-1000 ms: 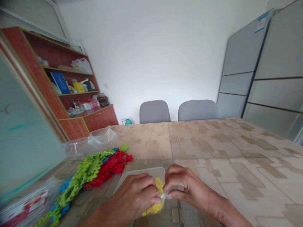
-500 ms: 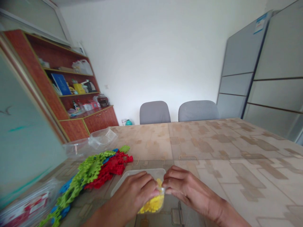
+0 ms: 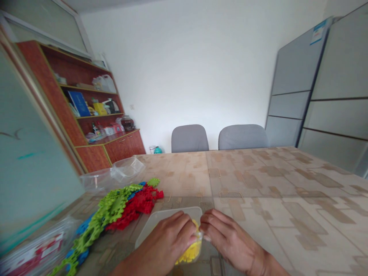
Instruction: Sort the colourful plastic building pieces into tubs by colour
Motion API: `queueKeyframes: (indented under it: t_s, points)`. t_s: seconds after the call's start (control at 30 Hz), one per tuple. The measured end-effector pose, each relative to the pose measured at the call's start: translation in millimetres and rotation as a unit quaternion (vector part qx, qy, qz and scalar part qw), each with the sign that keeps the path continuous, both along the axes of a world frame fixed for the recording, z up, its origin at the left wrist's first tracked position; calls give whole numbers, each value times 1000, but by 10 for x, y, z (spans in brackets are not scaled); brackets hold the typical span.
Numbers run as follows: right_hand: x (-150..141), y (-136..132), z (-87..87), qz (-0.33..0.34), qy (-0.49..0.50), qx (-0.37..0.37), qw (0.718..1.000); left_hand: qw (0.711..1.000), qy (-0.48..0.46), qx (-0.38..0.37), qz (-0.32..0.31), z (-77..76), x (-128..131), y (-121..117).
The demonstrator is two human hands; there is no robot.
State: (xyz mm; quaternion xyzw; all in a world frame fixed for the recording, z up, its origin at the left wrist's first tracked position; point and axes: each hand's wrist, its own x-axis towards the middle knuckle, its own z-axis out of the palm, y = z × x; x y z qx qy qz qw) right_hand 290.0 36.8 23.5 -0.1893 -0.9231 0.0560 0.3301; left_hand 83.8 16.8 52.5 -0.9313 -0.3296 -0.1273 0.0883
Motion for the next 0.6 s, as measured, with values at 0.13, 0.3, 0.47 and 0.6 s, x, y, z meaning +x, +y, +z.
queueKeyframes:
  t_s: [0.13,0.3,0.47,0.6]
  points:
    - [-31,-22,-47,-11,22,20,999,1000,-18,-12,-19,-6,-17,44]
    - [-30,-10,-60,-33,28,27,999,999,-18,6,-26,-41,-27,66]
    - [5,15,-47,-63,9,63,996,1000,-6,18,7,-47,-15,-3]
    - [7,45,-104,-82,-6,127,988,1000,-8,21,14,-54,-2,-47]
